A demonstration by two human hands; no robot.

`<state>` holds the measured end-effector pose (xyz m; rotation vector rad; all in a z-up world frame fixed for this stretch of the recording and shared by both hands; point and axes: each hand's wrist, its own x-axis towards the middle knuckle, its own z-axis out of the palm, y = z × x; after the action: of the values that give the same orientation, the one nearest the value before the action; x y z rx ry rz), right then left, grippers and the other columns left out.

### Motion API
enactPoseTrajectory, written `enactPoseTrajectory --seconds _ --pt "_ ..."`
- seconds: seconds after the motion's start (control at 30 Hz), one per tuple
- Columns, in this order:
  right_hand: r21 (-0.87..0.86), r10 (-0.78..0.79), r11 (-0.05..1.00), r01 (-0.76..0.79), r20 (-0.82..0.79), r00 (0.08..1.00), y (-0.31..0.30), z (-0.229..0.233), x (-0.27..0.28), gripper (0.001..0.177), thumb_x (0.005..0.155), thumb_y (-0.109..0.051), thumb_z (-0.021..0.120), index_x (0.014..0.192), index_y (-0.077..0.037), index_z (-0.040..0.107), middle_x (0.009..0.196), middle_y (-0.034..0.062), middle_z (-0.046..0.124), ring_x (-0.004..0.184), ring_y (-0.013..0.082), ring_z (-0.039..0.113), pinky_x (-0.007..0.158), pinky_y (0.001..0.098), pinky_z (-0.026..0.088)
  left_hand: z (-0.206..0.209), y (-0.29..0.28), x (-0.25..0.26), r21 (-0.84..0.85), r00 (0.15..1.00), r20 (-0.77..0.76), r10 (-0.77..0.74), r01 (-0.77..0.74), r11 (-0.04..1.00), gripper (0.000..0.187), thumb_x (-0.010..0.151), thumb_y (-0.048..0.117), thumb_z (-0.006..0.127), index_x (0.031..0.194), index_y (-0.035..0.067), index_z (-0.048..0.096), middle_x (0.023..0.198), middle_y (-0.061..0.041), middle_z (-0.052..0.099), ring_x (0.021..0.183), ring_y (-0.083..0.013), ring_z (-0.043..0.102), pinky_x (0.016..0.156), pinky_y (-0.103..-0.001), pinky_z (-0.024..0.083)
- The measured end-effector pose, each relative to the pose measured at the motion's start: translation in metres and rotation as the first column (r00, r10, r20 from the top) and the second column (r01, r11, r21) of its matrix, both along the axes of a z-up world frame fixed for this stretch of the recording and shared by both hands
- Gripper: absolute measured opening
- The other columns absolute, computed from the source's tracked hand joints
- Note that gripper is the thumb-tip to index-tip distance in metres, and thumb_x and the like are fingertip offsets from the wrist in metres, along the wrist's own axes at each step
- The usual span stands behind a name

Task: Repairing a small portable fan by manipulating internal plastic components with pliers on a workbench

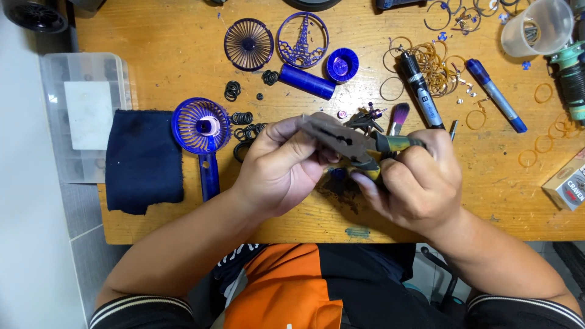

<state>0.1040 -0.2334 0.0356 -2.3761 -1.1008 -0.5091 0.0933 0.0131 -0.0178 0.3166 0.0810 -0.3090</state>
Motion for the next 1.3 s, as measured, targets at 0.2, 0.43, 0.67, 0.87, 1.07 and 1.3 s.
enactPoseTrajectory --seconds 0.2,0.43,0.67,0.87,1.07,1.3 --pt "-0.046 -0.018 0.999 0.021 0.061 0.998 -0.011 0.002 0.002 0.046 0.112 -0.037 0.077 0.089 0.002 0.067 0.085 0.0173 0.056 0.085 0.0526 0.060 0.083 0.0594 0.052 0.013 0.014 0.009 0.045 0.996 -0.008 -0.090 0.090 0.995 0.027 0.109 -0.012 0.071 0.136 -0.013 0.077 0.135 -0.030 0.079 0.126 -0.0436 0.076 0.108 -0.051 0.064" --pt "-0.055 -0.006 0.998 0.010 0.074 0.997 -0.010 0.001 0.003 0.045 0.113 -0.032 0.080 0.088 0.002 0.064 0.083 0.0166 0.052 0.080 0.0506 0.059 0.074 0.0572 0.050 0.014 0.024 0.017 0.116 0.977 -0.103 -0.188 0.199 0.973 0.023 0.108 -0.010 0.074 0.130 -0.011 0.080 0.124 -0.031 0.082 0.109 -0.0385 0.080 0.092 -0.041 0.066" --pt "-0.046 0.018 0.999 -0.016 0.057 0.998 -0.007 0.003 0.002 0.048 0.112 -0.027 0.082 0.081 -0.002 0.057 0.075 0.0120 0.045 0.069 0.0386 0.043 0.061 0.0482 0.037 0.007 0.024 0.019 0.050 0.966 -0.186 -0.179 0.191 0.980 0.024 0.107 -0.017 0.061 0.123 -0.011 0.079 0.119 -0.031 0.079 0.096 -0.0386 0.070 0.087 -0.042 0.059" --pt "-0.037 0.023 0.999 -0.021 0.048 0.999 -0.007 0.003 0.006 0.053 0.112 -0.023 0.082 0.076 -0.003 0.050 0.074 0.0116 0.039 0.065 0.0360 0.036 0.060 0.0483 0.033 0.017 0.017 0.020 0.028 0.965 -0.210 -0.157 0.166 0.986 0.017 0.110 -0.009 0.066 0.117 -0.007 0.081 0.114 -0.028 0.081 0.090 -0.0350 0.073 0.085 -0.048 0.062" --pt "-0.049 0.000 0.999 0.004 0.082 0.997 -0.009 0.000 0.006 0.047 0.113 -0.028 0.083 0.085 0.000 0.059 0.080 0.0159 0.048 0.075 0.0451 0.052 0.068 0.0529 0.043 0.011 0.017 0.012 0.016 0.983 -0.046 -0.177 0.178 0.984 0.028 0.117 -0.010 0.062 0.141 -0.009 0.076 0.153 -0.041 0.069 0.131 -0.0456 0.074 0.101 -0.047 0.064" --pt "-0.076 0.003 0.997 0.003 0.074 0.997 -0.007 0.004 0.007 0.047 0.115 -0.030 0.080 0.085 0.000 0.060 0.081 0.0149 0.047 0.081 0.0498 0.059 0.075 0.0549 0.049 0.010 0.020 0.020 0.076 0.977 -0.137 -0.164 0.175 0.982 0.023 0.107 -0.014 0.068 0.127 -0.011 0.079 0.123 -0.030 0.080 0.114 -0.0410 0.077 0.098 -0.052 0.066"
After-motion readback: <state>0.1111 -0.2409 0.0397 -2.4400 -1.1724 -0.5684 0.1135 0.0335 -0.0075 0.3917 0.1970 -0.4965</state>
